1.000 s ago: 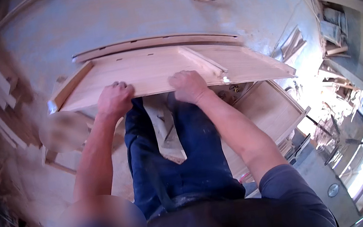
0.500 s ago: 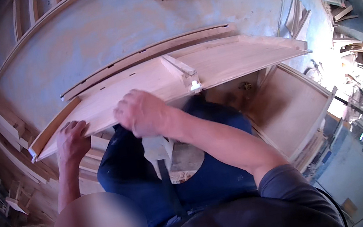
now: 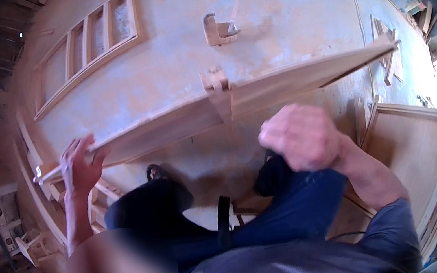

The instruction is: The person picks up a large rectangular wooden panel and places it on the floor. They then position two long wooden strips along the edges of the panel and use a hammer to drive nails into the wood, securing the strips to the panel to form a frame.

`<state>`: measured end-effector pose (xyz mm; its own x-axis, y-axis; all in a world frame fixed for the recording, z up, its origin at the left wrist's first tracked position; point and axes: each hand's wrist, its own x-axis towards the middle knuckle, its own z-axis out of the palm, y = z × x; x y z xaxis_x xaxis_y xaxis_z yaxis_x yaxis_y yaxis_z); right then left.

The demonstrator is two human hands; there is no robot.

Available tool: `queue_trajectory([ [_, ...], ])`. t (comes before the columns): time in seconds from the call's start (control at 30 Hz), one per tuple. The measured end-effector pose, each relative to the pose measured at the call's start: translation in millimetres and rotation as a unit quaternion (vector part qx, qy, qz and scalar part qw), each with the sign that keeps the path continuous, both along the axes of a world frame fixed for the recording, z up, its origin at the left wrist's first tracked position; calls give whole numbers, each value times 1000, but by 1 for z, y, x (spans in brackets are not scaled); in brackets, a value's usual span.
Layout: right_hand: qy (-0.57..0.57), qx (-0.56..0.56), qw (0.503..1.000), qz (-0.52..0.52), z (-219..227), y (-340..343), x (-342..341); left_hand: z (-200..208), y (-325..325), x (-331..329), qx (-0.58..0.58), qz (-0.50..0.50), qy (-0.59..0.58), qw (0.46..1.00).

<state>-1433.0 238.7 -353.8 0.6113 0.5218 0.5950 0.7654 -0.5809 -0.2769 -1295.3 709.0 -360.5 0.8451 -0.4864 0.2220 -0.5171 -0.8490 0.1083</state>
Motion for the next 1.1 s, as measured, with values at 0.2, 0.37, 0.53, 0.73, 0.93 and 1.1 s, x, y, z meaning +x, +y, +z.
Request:
queue_trajectory([
  [0.2,181,381,843,-335,-33,-32,-116,15,-11,-22,12,110,-1,994],
  [0.37,289,634,551,-459,-221,-100,-238,6,-105,-16,-59,108,98,988],
  [0.53,479,429,409,-648,-460,-78,-417,-28,-89,5,-52,25,91,994],
  [0.73,572,86,525,-625,-555,-68,-580,-59,-161,4,-92,-58,146,983],
  [0.93,595,227,564,-527,-512,-24,-447,4,-187,-21,18,-8,47,999],
  [1.1,636,169,496,-567,-538,-69,-445,26,-250,-44,-58,69,125,988],
])
